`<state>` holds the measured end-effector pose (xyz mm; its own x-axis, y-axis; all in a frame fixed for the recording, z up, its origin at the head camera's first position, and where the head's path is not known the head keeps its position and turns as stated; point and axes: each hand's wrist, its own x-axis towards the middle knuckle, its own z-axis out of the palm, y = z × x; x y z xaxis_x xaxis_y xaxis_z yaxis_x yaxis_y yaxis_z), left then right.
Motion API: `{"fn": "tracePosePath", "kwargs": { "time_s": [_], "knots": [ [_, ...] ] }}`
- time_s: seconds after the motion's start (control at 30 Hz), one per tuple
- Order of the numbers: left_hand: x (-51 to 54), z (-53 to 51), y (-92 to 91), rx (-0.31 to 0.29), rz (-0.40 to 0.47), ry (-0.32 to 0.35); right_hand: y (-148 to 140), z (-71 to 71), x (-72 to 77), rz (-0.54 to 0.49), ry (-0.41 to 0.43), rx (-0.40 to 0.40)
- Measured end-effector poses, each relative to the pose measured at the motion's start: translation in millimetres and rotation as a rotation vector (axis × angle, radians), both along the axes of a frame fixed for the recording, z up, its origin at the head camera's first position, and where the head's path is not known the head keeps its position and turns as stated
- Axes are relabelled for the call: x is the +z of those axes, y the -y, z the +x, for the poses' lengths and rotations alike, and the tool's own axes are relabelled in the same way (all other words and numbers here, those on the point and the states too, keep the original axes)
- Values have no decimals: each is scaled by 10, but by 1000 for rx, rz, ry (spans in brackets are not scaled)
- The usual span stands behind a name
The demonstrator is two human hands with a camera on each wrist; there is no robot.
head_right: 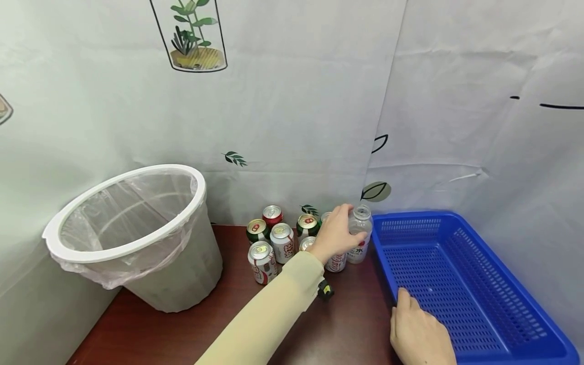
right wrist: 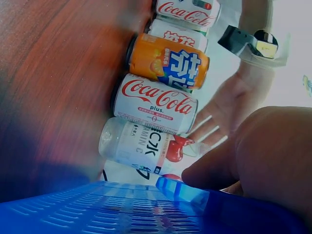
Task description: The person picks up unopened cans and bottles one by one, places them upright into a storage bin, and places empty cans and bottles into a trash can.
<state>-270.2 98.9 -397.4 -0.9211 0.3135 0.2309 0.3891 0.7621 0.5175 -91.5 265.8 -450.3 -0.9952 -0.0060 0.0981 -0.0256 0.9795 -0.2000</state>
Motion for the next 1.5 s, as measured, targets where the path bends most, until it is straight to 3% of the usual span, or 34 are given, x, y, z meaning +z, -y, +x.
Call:
{"fn": "tracePosePath", "kwargs": {
  "time_s": [0.33, 0.57, 0.93, 1.1, 1.23, 1.5],
  "knots": [
    [-116, 48, -44, 33, -92, -49, -12, 5, -30, -8, -12, 8],
    [-152, 81, -51, 31, -81, -124, -13, 9, -35, -10, -24, 7],
    [-272, 177, -1, -19, -138, -367, 2, -6, -18, -5, -2, 4],
    [-311, 239, 38, -52, -151, -445, -3, -22, 1, -3, 20, 3],
    [-306, 300, 59, -92, -145, -487, -8, -27, 11, 0, 33, -3],
    [-210, 440, 144, -141, -99, -520, -13, -7, -3, -2, -27, 7]
  ]
}}
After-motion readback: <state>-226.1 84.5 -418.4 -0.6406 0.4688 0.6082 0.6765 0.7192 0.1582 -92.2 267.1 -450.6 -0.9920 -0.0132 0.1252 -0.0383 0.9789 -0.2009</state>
